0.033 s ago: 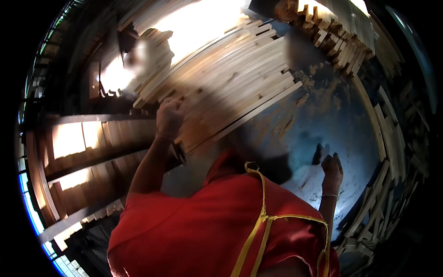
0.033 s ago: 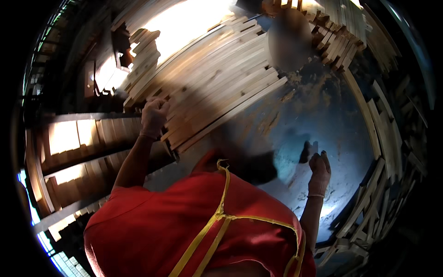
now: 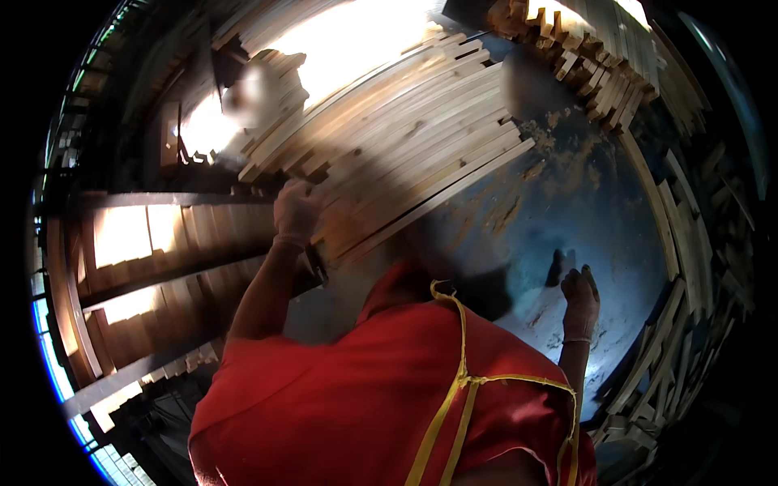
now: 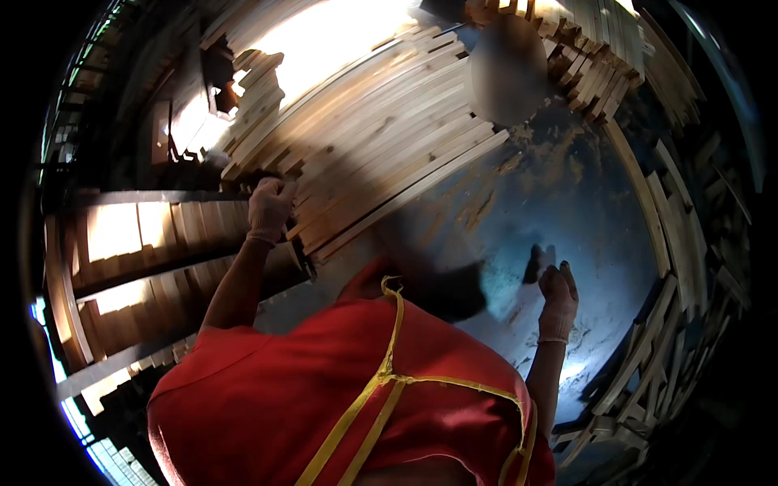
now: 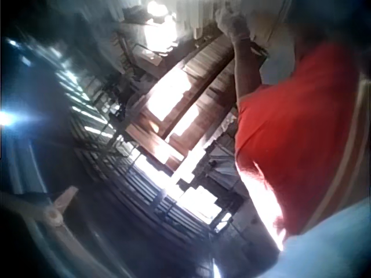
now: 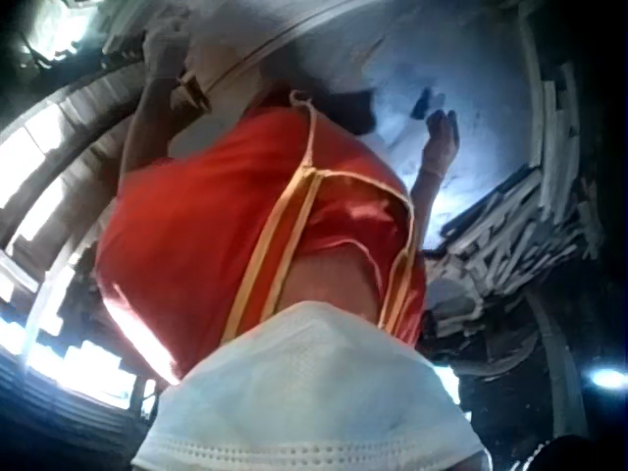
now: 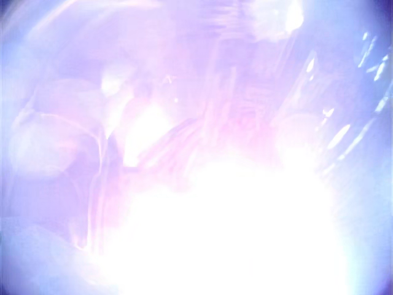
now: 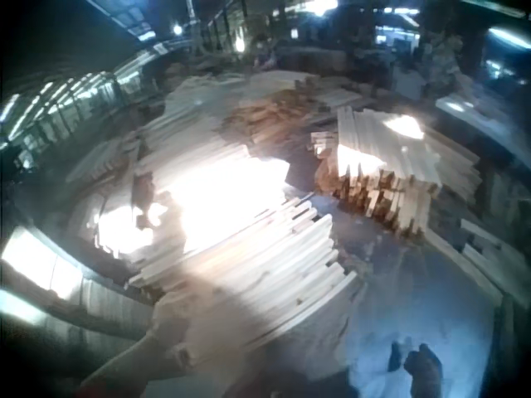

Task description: The person picks up wooden planks from a scattered pile on the floor and arranges them into a neat stack. They handle the planks by hand, repeatedly lifting and placing them to build a growing pile of organized lumber.

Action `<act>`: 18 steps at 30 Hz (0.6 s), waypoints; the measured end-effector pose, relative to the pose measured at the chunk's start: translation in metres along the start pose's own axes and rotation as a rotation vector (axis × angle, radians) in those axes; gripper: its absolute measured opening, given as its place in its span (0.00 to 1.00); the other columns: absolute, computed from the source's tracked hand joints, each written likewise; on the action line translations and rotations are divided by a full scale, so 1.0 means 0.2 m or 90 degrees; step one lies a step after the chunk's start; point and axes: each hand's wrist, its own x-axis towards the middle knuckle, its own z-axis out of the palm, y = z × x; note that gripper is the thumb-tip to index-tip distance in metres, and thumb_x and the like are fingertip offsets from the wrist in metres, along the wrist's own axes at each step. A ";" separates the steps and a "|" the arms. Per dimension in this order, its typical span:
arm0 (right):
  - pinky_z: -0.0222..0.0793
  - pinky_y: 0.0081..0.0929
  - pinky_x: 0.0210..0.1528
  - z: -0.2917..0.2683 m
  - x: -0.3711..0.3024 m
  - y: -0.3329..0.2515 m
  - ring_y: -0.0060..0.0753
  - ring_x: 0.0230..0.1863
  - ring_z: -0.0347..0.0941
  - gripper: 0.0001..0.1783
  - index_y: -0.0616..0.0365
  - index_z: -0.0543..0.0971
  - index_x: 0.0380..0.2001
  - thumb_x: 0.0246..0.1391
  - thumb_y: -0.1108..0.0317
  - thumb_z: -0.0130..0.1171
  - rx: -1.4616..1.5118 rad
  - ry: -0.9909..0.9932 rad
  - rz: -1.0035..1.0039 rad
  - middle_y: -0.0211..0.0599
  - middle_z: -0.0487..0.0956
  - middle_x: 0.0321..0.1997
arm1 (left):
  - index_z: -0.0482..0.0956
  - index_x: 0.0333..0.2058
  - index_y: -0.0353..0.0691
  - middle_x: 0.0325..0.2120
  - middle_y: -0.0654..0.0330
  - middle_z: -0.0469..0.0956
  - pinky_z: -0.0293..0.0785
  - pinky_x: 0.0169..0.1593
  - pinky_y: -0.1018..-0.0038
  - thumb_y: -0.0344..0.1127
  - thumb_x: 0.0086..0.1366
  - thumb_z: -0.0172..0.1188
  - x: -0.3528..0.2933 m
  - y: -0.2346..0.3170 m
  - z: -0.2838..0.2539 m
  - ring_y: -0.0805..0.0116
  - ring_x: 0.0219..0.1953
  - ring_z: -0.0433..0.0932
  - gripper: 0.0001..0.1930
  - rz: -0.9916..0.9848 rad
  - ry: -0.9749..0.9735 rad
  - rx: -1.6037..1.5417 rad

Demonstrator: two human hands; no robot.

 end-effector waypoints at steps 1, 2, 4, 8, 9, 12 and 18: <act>0.79 0.39 0.57 0.04 -0.04 0.04 0.35 0.50 0.81 0.30 0.67 0.73 0.68 0.67 0.68 0.64 0.006 -0.020 0.011 0.42 0.83 0.53 | 0.90 0.42 0.39 0.45 0.51 0.86 0.80 0.51 0.60 0.48 0.65 0.67 -0.08 -0.17 0.02 0.49 0.47 0.84 0.18 -0.088 -0.017 -0.032; 0.80 0.40 0.57 0.08 -0.07 0.07 0.36 0.50 0.82 0.30 0.67 0.74 0.68 0.66 0.68 0.65 0.012 -0.039 0.022 0.43 0.84 0.52 | 0.89 0.43 0.38 0.44 0.53 0.86 0.80 0.49 0.61 0.50 0.65 0.68 -0.15 -0.35 0.05 0.52 0.45 0.85 0.20 -0.176 -0.035 -0.065; 0.80 0.39 0.59 0.16 -0.13 0.15 0.36 0.51 0.82 0.29 0.66 0.75 0.68 0.66 0.68 0.64 -0.024 -0.101 0.033 0.43 0.84 0.54 | 0.88 0.47 0.42 0.39 0.60 0.85 0.80 0.41 0.60 0.55 0.65 0.71 -0.27 -0.61 0.18 0.59 0.37 0.84 0.23 -0.363 -0.103 -0.300; 0.79 0.38 0.61 0.40 -0.26 0.16 0.37 0.54 0.83 0.28 0.66 0.76 0.67 0.66 0.68 0.63 -0.101 -0.180 0.086 0.44 0.85 0.55 | 0.83 0.44 0.46 0.33 0.63 0.80 0.78 0.39 0.60 0.54 0.66 0.71 -0.43 -0.56 0.35 0.60 0.34 0.79 0.20 -0.572 -0.392 -0.748; 0.79 0.38 0.61 0.48 -0.28 0.16 0.36 0.54 0.83 0.28 0.65 0.76 0.67 0.66 0.68 0.63 -0.116 -0.193 0.099 0.44 0.85 0.55 | 0.81 0.43 0.47 0.32 0.63 0.78 0.77 0.40 0.60 0.53 0.66 0.71 -0.44 -0.51 0.35 0.60 0.33 0.78 0.18 -0.562 -0.404 -0.813; 0.79 0.38 0.60 0.69 -0.31 0.20 0.36 0.54 0.83 0.28 0.64 0.76 0.67 0.65 0.66 0.64 -0.130 -0.230 0.140 0.43 0.86 0.54 | 0.81 0.43 0.47 0.35 0.62 0.80 0.78 0.45 0.59 0.50 0.67 0.72 -0.55 -0.54 0.45 0.60 0.37 0.78 0.16 -0.531 -0.429 -1.059; 0.80 0.32 0.55 1.25 -0.23 0.34 0.30 0.46 0.82 0.25 0.62 0.81 0.60 0.61 0.64 0.67 -0.176 -0.253 0.198 0.35 0.85 0.47 | 0.79 0.55 0.40 0.45 0.57 0.83 0.79 0.50 0.57 0.47 0.73 0.65 -0.64 -0.40 0.47 0.56 0.44 0.81 0.20 -0.563 -0.479 -1.153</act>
